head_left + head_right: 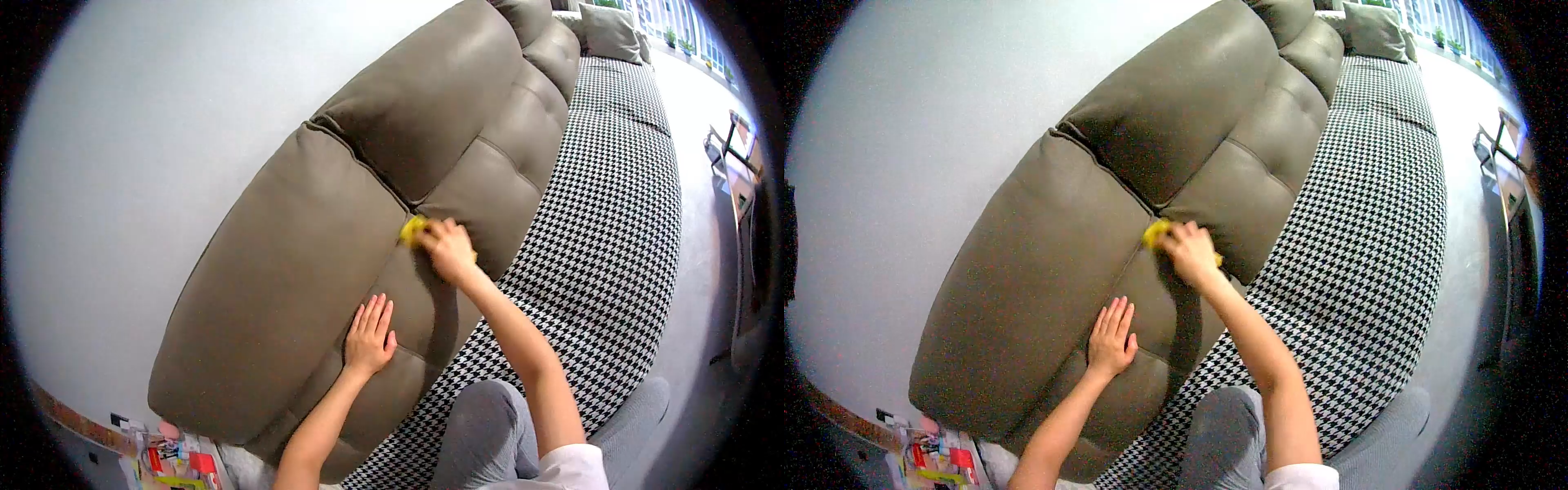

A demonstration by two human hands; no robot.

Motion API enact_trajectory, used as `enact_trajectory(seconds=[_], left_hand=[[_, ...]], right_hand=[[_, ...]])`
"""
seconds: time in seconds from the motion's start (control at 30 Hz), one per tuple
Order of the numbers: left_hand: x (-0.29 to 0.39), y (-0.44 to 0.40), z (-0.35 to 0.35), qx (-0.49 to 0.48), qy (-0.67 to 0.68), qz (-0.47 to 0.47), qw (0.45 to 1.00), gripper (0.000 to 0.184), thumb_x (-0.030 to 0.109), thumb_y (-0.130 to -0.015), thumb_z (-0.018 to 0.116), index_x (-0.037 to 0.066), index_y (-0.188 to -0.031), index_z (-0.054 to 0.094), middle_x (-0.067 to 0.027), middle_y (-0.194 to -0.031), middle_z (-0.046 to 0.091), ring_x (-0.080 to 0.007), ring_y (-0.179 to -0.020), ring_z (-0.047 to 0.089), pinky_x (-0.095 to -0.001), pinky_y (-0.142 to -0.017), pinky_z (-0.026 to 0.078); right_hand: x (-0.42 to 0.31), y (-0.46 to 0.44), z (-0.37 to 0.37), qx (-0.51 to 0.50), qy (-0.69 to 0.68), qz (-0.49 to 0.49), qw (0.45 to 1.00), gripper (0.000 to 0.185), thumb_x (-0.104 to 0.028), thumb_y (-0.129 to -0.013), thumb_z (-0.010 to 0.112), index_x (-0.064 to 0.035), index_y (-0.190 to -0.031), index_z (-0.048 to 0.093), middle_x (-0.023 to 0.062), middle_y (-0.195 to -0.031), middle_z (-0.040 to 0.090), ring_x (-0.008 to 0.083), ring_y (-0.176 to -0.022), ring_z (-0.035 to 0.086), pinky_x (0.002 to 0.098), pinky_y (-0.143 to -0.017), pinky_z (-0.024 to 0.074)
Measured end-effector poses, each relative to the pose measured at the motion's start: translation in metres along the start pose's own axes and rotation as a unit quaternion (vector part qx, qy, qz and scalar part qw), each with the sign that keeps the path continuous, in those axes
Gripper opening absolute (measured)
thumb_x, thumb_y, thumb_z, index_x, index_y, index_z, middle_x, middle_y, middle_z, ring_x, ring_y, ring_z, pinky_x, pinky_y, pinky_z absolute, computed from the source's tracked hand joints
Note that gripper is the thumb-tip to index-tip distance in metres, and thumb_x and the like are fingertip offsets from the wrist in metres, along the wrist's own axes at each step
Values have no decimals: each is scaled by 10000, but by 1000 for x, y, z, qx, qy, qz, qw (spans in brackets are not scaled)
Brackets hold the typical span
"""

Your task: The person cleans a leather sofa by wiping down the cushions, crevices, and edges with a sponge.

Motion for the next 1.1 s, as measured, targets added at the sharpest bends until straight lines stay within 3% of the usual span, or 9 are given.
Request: enact_trajectory(seconds=[0.1, 0.2, 0.27, 0.37, 0.47, 0.6, 0.7, 0.97, 1.1], left_hand=[[-3, 4, 6, 0, -5, -7, 1000, 636, 234, -883, 549, 62, -1482, 421, -142, -1566, 382, -313, -1457, 352, -490, -1201, 276], [-2, 1, 8, 4, -13, -5, 1000, 650, 260, -880, 559, 68, -1485, 421, -145, -1560, 385, -315, -1451, 357, -501, -1196, 282], [-3, 4, 15, 5, -27, -1, 1000, 663, 270, -872, 572, 70, -1486, 425, -149, -1547, 400, -315, -1445, 365, -501, -1191, 291], [-13, 8, 26, -6, -43, -49, 998, 666, 291, -861, 583, 92, -1480, 440, -172, -1509, 427, -320, -1442, 367, -515, -1190, 287], [-1, -2, 14, 0, -28, -22, 999, 669, 285, -863, 561, 89, -1487, 418, -173, -1529, 395, -340, -1455, 341, -534, -1196, 266], [3, -6, 10, -4, -38, -21, 999, 685, 268, -865, 541, 102, -1513, 395, -165, -1572, 354, -332, -1467, 326, -522, -1200, 262], [1, -6, 16, -12, -32, -24, 999, 707, 265, -862, 549, 107, -1527, 373, -168, -1597, 317, -330, -1477, 309, -513, -1200, 265], [-4, -4, 31, -47, -25, -23, 998, 681, 294, -873, 584, 60, -1491, 420, -221, -1557, 354, -350, -1453, 335, -495, -1198, 268], [-3, -4, 36, -70, -53, -44, 995, 674, 306, -863, 578, 30, -1463, 445, -226, -1555, 347, -349, -1454, 325, -486, -1220, 219]], right_hand=[[23, -2, 8, 5, 18, 134, 991, 317, -133, -777, 643, -178, -1080, 727, 102, -1178, 590, 300, -1057, 530, 433, -804, 457], [-58, 14, -8, 37, 63, 10, 997, 255, -191, -810, 622, -121, -1025, 740, 94, -1151, 586, 284, -1099, 522, 420, -834, 444], [-101, 27, -15, -22, -7, -65, 998, 255, -250, -813, 624, -106, -984, 747, 88, -1191, 588, 271, -1117, 514, 405, -835, 446], [-154, 55, -21, -9, -13, -281, 960, 254, -284, -797, 633, -135, -955, 765, 61, -1250, 589, 247, -1108, 509, 372, -855, 452], [-81, 25, -5, 0, -101, -200, 975, 232, -234, -800, 637, -199, -985, 773, 56, -1197, 599, 257, -1111, 518, 398, -867, 455], [28, -19, 3, 31, 61, 1, 998, 210, -211, -833, 626, -178, -986, 766, 82, -1140, 585, 279, -1123, 513, 423, -870, 447], [30, -27, 14, -20, 84, 98, 992, 180, -195, -833, 629, -153, -952, 758, 108, -1135, 579, 284, -1121, 509, 411, -844, 448], [-78, -10, -2, 37, 61, 78, 994, 155, -182, -791, 624, -64, -830, 717, 150, -996, 602, 308, -994, 551, 398, -760, 454], [-125, 18, -3, -79, -59, -100, 990, 218, -181, -834, 624, -105, -1011, 727, 169, -1110, 603, 356, -1203, 528, 425, -911, 484]])
Point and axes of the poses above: each hand's wrist, its own y-axis away from the middle knuckle, its own z-axis out of the palm, x = y × z, the point moved 10 cm from there along -y, towards the middle knuckle
